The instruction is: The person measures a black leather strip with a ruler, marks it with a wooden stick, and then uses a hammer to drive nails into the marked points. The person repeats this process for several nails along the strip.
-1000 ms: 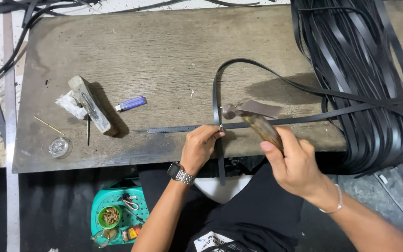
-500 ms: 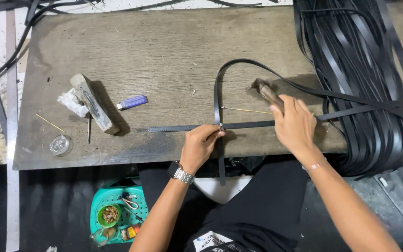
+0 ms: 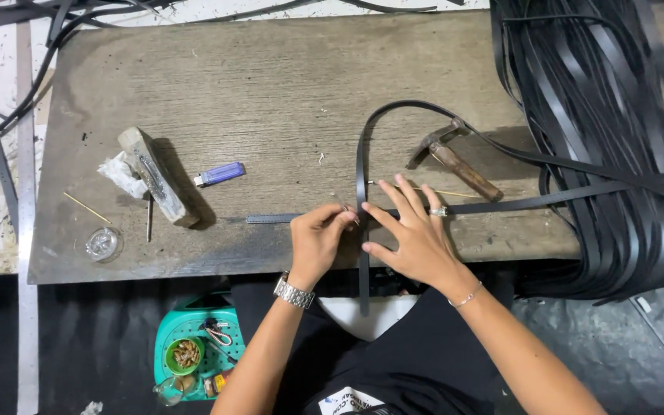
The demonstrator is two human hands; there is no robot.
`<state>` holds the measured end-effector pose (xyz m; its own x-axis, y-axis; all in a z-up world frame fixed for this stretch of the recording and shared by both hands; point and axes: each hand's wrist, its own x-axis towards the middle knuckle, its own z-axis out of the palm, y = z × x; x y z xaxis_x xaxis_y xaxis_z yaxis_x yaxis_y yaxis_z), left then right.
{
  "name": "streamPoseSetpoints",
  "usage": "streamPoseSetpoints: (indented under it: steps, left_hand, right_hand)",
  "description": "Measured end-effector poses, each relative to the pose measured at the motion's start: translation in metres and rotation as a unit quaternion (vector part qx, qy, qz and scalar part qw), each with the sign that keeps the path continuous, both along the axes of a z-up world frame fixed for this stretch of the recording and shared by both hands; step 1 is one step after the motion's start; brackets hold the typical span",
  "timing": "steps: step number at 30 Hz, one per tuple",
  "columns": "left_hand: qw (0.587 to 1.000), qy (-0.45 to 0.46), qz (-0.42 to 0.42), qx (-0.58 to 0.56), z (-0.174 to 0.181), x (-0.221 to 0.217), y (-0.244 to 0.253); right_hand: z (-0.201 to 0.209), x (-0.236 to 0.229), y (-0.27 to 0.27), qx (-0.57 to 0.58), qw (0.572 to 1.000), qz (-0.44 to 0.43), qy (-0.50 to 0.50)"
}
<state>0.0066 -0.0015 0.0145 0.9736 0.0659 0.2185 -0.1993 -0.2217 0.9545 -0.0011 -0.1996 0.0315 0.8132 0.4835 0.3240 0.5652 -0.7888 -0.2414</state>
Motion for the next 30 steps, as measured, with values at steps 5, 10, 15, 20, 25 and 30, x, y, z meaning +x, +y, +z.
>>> streamPoseSetpoints:
  steps: [5,10,15,20,25,30]
  left_hand:
    - [1.000,0.025,0.015,0.002,0.004,0.001,-0.002]
    - [1.000,0.005,0.003,0.015,0.001,-0.001,-0.004]
    - [1.000,-0.003,-0.006,0.010,0.001,-0.001,-0.003]
    - [1.000,-0.012,-0.008,0.017,0.001,-0.001,-0.004]
    - [1.000,-0.017,-0.010,0.022,-0.001,-0.001,-0.005]
    - [0.996,-0.056,-0.016,0.060,0.013,-0.004,-0.011]
  right_hand:
    - [-0.003,-0.007,0.000,0.008,1.000,0.006,-0.003]
    - [-0.007,-0.008,-0.001,0.026,1.000,0.007,0.007]
    - [-0.005,-0.008,-0.001,0.038,0.999,0.009,0.028]
    - [-0.004,-0.008,0.000,0.035,0.999,0.008,0.033]
    - [-0.004,-0.008,0.000,0.043,0.998,0.008,0.035]
    - [-0.003,-0.009,0.001,0.043,0.999,0.007,0.022]
